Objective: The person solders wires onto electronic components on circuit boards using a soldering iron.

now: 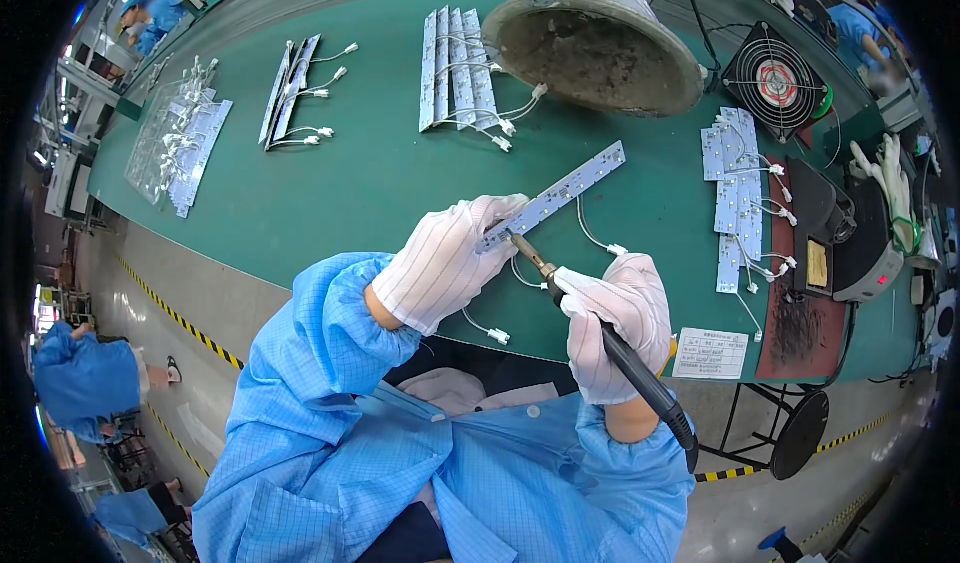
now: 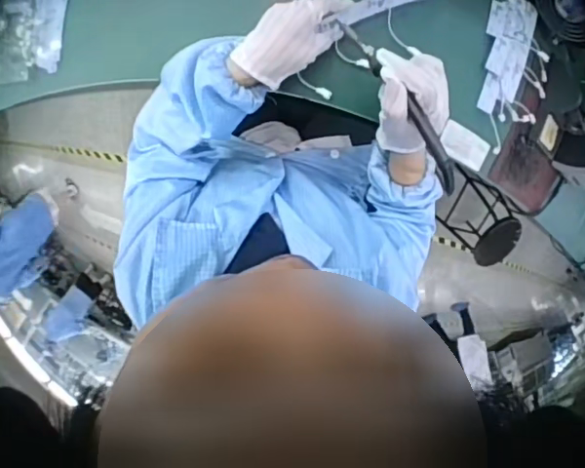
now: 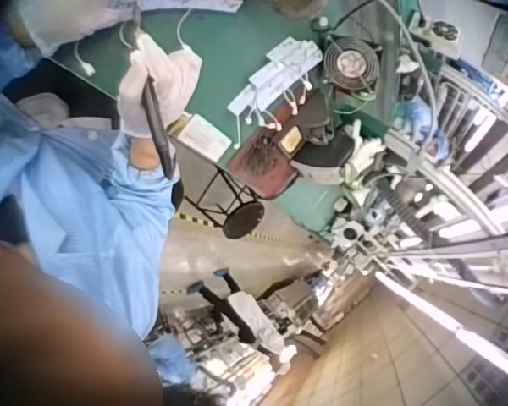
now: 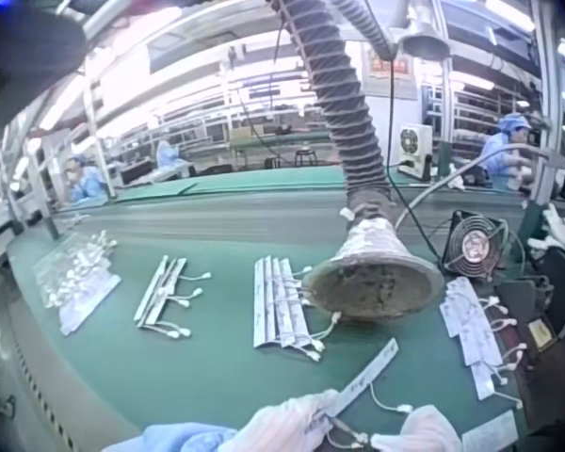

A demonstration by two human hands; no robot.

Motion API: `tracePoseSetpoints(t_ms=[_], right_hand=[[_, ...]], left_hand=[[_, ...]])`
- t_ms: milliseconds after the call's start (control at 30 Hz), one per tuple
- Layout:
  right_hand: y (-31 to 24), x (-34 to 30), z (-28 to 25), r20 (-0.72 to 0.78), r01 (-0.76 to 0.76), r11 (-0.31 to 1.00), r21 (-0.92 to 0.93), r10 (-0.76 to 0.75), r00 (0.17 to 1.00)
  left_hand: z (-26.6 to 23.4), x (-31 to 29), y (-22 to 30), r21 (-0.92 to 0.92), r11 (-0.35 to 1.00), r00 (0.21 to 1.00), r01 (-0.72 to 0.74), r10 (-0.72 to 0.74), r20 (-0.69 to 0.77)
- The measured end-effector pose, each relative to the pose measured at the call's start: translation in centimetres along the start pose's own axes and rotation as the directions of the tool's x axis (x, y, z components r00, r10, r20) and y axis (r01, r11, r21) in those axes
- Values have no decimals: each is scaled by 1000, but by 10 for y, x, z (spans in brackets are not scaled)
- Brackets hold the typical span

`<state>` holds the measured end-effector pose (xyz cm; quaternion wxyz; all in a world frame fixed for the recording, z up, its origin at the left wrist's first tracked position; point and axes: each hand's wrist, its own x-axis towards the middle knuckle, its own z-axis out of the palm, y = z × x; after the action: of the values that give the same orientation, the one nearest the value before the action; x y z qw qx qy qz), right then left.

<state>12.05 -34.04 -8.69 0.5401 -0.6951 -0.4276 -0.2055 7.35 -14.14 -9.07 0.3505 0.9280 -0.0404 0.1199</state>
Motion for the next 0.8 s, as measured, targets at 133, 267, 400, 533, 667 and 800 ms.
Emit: tracePoseSetpoints(t_ms=[133,267,400,533,667,800], right_hand=[[1,1,0,7,17,1000,8,-17,1000],[2,-2,-7,-22,-51,997,65,53,998],[-1,2,-9,0,-48,999,14,48,999],[0,1,-8,7,-12,1000,-15,12,1000],[-1,1,-8,22,-3,1000,-18,3,1000],[2,1,-7,11,24,1000,-9,-24,1000]], left_hand=[[0,0,-3,-40,999,1000,-21,21,-3],[-2,6,-9,-83,997,995,5,4,97],[-9,7,-5,-57,998,992,26,-19,122],[-9,8,-2,-87,994,988,64,-51,144],[-7,6,-3,-55,997,991,50,-43,130],[-4,7,-4,-66,997,992,46,-38,119]])
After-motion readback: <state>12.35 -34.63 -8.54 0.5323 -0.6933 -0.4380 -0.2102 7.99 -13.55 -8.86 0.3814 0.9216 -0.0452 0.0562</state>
